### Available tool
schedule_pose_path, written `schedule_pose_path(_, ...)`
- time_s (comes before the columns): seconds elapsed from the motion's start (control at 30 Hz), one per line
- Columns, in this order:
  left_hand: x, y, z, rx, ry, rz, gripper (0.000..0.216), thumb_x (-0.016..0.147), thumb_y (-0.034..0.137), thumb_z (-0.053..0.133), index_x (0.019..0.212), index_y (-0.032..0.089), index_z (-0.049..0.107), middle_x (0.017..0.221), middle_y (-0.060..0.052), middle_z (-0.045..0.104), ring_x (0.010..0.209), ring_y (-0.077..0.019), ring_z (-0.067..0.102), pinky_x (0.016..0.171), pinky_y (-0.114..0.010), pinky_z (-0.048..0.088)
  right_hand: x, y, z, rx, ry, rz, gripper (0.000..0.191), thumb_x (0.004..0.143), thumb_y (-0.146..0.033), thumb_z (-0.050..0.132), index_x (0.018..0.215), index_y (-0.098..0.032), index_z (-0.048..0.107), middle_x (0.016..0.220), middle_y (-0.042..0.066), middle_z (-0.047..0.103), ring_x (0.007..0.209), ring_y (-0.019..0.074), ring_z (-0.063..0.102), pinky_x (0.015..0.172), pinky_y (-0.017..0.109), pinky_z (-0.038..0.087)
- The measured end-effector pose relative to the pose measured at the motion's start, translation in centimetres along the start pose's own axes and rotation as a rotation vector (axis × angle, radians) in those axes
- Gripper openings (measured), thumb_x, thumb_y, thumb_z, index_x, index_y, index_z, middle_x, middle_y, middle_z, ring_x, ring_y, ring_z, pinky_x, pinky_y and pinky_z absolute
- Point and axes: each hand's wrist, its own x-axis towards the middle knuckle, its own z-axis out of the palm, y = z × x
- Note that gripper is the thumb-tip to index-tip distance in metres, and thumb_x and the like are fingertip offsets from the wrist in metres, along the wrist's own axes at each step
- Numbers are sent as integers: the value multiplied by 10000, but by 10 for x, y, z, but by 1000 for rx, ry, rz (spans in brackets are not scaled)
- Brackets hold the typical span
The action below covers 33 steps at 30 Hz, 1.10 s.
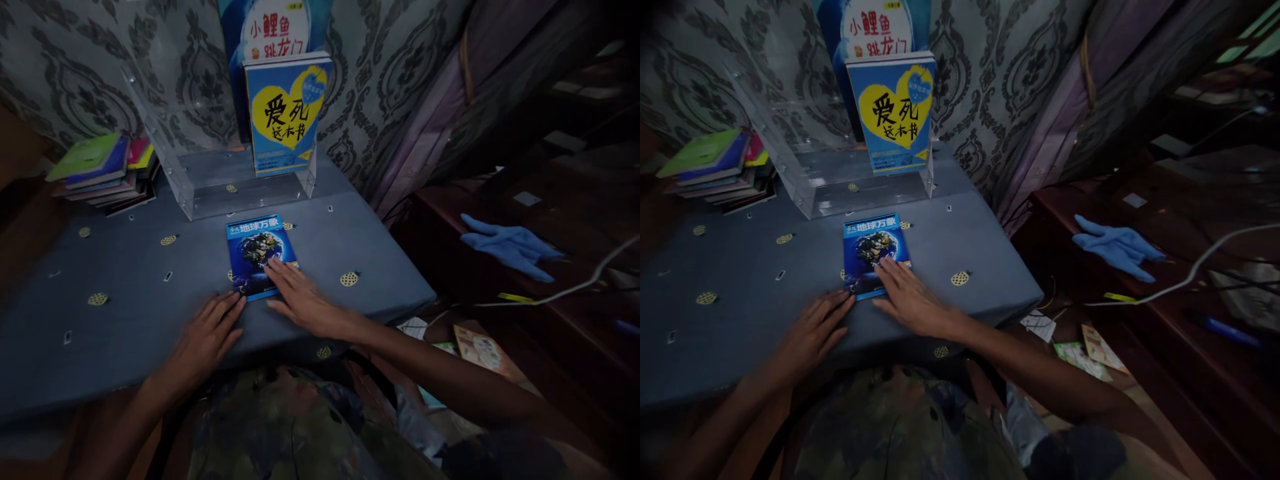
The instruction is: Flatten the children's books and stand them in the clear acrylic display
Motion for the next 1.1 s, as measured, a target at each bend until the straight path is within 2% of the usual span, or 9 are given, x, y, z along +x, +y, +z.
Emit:
schedule_pose_path(0.2,1,0,-2,-4,-12,11,553,1071,354,335,1601,245,221,1459,-115,539,1374,-261,491,1149,-471,409,-26,16,-15,-65,15,44,555,1062,-391,357,1575,-186,307,1612,132,349,1521,245,255,1241,533,292)
schedule_pose_path(0.4,15,-7,-5,-11,-119,-27,524,1060,398,348,1560,242,330,1517,-106,495,1400,-268,460,1181,-506,344,-31,16,-13,-106,30,44,544,1052,-366,394,1557,-172,345,1606,129,360,1515,248,274,1236,526,300)
schedule_pose_path(0.53,39,-19,-4,-18,-155,-53,509,1059,465,330,1487,217,452,1496,-109,521,1390,-269,469,1166,-509,349,-30,15,-13,-128,23,40,535,1053,-355,392,1534,-119,380,1600,156,363,1514,256,278,1241,513,289)
schedule_pose_path(0.67,71,-38,-1,-69,-146,-88,521,1066,472,287,1437,187,515,1489,-110,526,1364,-266,488,1139,-487,378,-30,15,-15,-100,16,57,544,1050,-367,405,1555,-173,350,1611,119,352,1515,252,279,1248,513,280)
schedule_pose_path(0.9,127,-72,14,-97,-143,-155,472,1052,398,333,1440,204,520,1484,-95,518,1351,-274,482,1140,-471,365,-31,15,-16,-47,19,70,574,1045,-367,410,1588,-235,281,1624,81,332,1513,261,282,1244,541,282)
schedule_pose_path(1.1,142,-78,27,-78,-108,-195,464,1039,353,364,1444,175,504,1482,-127,513,1356,-292,468,1147,-492,341,-30,14,-17,-68,5,68,555,1051,-372,395,1569,-184,327,1612,118,351,1513,256,285,1242,532,280)
